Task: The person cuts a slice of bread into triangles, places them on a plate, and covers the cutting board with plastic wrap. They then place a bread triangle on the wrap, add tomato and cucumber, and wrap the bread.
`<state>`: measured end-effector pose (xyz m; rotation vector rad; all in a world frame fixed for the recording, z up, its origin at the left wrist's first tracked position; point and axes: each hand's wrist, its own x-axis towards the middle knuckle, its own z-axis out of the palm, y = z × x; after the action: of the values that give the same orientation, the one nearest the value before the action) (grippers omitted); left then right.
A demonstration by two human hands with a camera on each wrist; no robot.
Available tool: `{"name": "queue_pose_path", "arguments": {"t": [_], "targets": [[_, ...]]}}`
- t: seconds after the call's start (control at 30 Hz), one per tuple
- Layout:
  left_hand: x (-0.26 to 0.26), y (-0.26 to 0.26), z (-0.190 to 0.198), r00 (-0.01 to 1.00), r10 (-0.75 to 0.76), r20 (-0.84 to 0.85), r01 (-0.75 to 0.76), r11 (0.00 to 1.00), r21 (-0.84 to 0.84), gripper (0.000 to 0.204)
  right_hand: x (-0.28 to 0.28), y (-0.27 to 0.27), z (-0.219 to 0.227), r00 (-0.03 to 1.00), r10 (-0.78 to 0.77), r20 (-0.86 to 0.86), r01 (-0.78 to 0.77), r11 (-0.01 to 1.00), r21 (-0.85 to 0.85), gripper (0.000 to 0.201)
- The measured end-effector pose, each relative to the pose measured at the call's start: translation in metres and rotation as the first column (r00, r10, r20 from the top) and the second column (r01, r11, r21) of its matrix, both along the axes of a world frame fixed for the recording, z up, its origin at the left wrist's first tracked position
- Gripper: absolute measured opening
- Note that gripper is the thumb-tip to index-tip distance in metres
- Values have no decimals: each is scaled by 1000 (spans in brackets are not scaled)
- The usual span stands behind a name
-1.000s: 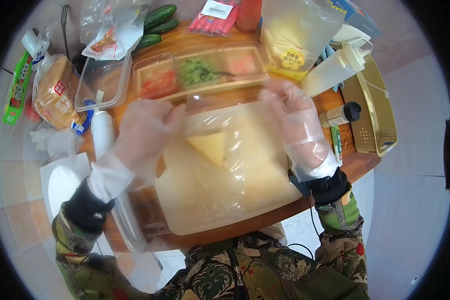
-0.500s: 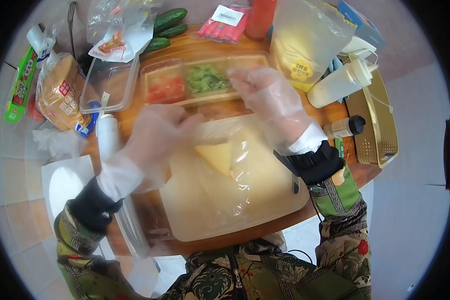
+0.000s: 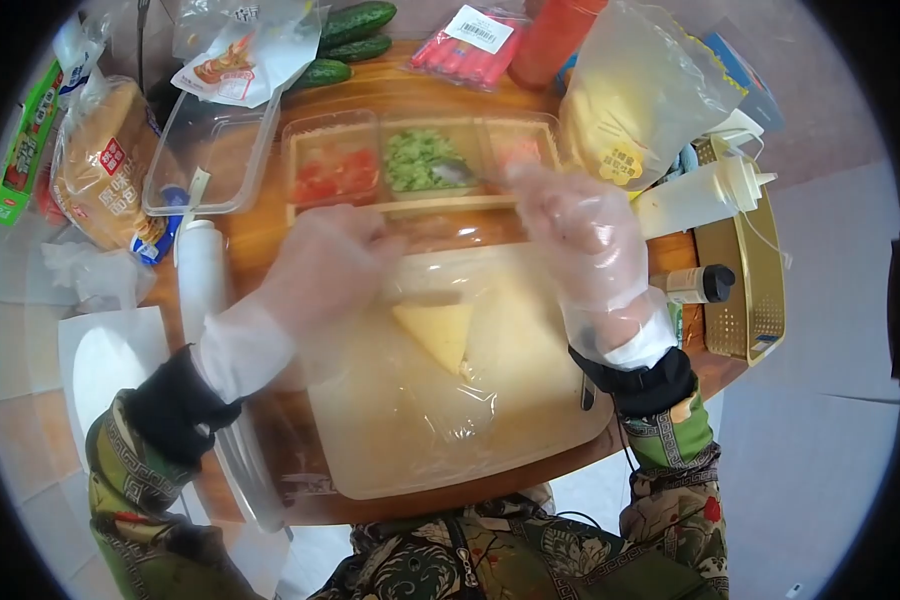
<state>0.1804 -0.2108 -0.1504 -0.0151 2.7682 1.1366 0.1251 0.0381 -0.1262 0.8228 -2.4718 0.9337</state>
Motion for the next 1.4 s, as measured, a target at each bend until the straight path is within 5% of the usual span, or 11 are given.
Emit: {"name": "queue_pose_path", "arguments": {"t": [0.23,0.53,0.87,0.97,1.03,1.07,1.13,1.23,1.27,1.33,1.4], "targets": [[1,-3,-9,1000,9,-14,-9,999,42,31,7,-1,9,997,-50,-60,65,961,267,5],[-1,-3,-12,999,30,-19,-27,992,120,29,6,1,4,996,-70,-60,68,997,-42,13],[-1,-4,-7,998,43,43,-49,988,144,28,12,13,0,1000,-27,4,27,999,-32,3],[-3,-4,-5,998,4,68,-11,994,108,34,12,15,-1,997,-71,14,68,983,169,7],[-2,-5,-9,999,11,44,-16,995,98,34,16,13,-4,991,-43,124,67,980,-189,11],[-1,-5,-8,999,13,50,-18,995,97,34,21,12,2,991,-42,130,66,980,-189,11],[-2,-3,-2,995,23,99,-35,992,124,33,33,9,21,867,-16,497,268,858,-438,9],[-1,-1,1,992,35,124,-53,988,144,32,38,16,12,872,161,463,99,867,-488,4],[-2,-1,-1,992,33,124,-51,988,145,32,39,17,16,872,159,463,101,867,-488,4],[-2,-3,-5,995,29,96,-43,988,146,31,40,16,30,930,28,366,-16,999,-36,3],[-1,-3,-6,995,31,93,-45,987,154,31,38,14,26,958,62,278,-60,998,-13,3]]}}
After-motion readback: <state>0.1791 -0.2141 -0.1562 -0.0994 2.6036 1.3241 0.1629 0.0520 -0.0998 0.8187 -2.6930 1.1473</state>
